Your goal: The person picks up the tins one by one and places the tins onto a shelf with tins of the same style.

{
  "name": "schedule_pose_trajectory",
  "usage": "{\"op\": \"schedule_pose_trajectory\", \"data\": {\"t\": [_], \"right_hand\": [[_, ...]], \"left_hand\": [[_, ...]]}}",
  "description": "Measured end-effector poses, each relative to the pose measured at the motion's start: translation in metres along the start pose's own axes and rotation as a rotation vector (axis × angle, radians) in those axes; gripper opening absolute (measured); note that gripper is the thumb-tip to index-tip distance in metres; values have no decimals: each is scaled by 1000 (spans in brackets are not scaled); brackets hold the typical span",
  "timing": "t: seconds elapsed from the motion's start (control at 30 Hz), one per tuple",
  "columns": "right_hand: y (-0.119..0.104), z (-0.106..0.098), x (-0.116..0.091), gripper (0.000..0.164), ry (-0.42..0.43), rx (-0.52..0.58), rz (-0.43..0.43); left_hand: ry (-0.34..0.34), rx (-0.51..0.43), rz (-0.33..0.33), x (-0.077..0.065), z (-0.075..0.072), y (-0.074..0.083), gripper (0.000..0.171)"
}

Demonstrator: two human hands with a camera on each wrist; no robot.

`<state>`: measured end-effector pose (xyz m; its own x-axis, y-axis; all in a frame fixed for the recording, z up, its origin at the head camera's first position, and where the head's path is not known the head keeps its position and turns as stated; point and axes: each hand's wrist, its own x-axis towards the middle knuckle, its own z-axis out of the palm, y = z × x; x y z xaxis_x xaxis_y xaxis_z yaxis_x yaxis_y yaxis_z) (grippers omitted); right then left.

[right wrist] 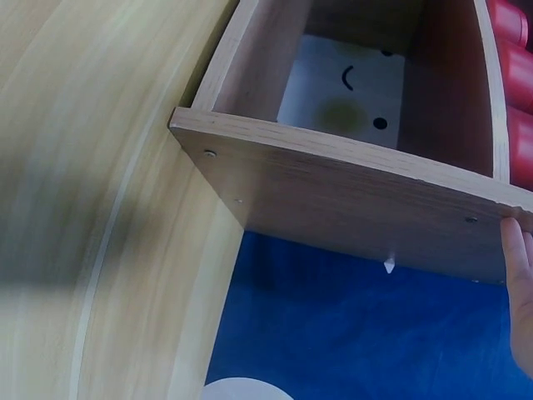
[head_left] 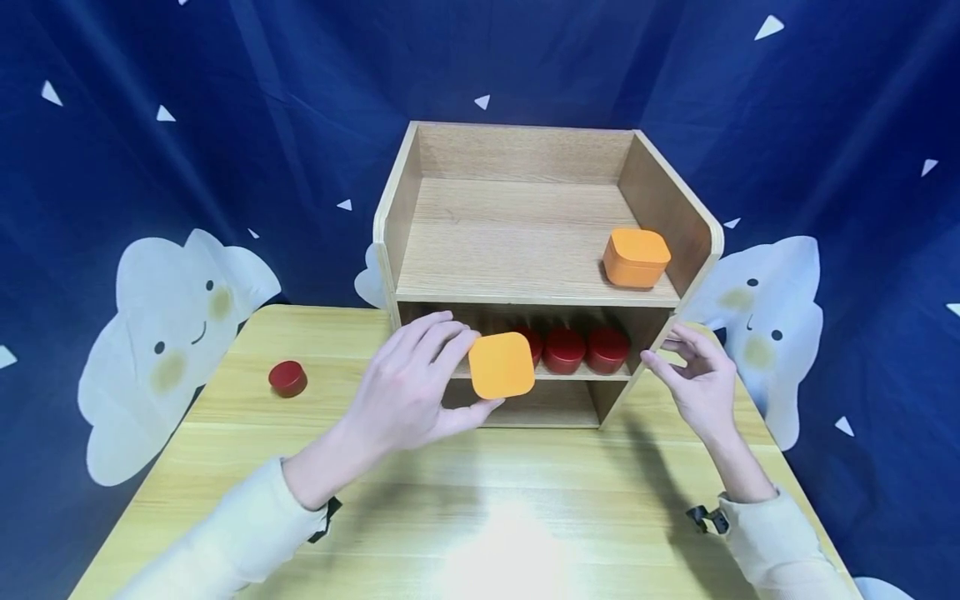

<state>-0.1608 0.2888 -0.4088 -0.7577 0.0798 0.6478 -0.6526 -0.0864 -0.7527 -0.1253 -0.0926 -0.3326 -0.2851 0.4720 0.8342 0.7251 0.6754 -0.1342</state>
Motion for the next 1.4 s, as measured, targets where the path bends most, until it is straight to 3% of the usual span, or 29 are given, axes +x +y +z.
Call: {"op": "schedule_pose_trajectory", "data": {"t": [1.07, 1.4], "right_hand": [[-1, 2, 1, 52, -13, 28, -11], [-1, 2, 0, 51, -14, 56, -6]], "left_hand": [[-96, 127, 117, 82, 9, -6, 67], [-157, 123, 73, 101, 22, -10, 67]]}}
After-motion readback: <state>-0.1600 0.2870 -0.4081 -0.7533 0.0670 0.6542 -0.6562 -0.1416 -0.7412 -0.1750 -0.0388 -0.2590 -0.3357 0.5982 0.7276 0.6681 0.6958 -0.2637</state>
